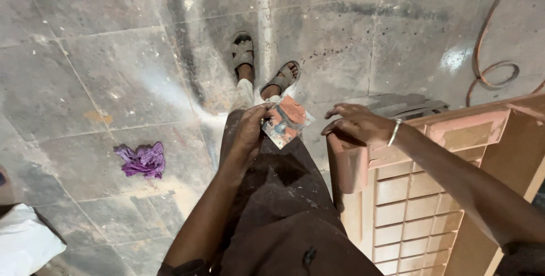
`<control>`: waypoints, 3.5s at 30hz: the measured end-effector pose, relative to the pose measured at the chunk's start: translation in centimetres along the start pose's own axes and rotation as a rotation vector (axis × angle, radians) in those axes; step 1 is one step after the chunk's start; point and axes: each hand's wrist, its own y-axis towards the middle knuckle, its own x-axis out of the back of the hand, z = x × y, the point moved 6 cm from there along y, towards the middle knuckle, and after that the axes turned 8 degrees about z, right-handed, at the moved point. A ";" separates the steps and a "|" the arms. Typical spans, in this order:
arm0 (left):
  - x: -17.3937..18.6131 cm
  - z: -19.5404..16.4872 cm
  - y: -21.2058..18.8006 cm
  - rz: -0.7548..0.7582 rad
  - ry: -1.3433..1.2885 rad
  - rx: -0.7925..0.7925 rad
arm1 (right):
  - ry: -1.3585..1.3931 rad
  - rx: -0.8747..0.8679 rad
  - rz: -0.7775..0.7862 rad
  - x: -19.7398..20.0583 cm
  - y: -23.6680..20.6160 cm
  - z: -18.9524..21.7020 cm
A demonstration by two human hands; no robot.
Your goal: The person applies pink wood filler to a wooden headboard using a small rectangular tool. They repeatedly scoop filler from a container and spread it along the edges and panels of the headboard, smoothing the surface.
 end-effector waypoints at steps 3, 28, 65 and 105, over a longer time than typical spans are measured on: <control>-0.2 0.2 0.1 -0.047 0.041 0.019 | 0.003 0.013 0.047 -1.3 -1.1 0.1; -9.8 5.0 1.8 0.486 0.127 0.324 | -0.299 -0.140 -0.438 4.1 -9.7 5.7; -8.5 -0.4 5.2 0.057 0.034 0.109 | 0.983 -0.360 0.166 -4.6 -12.1 0.2; -20.1 5.8 -0.4 0.712 0.347 0.433 | 0.329 -0.349 -0.559 0.4 -20.5 9.9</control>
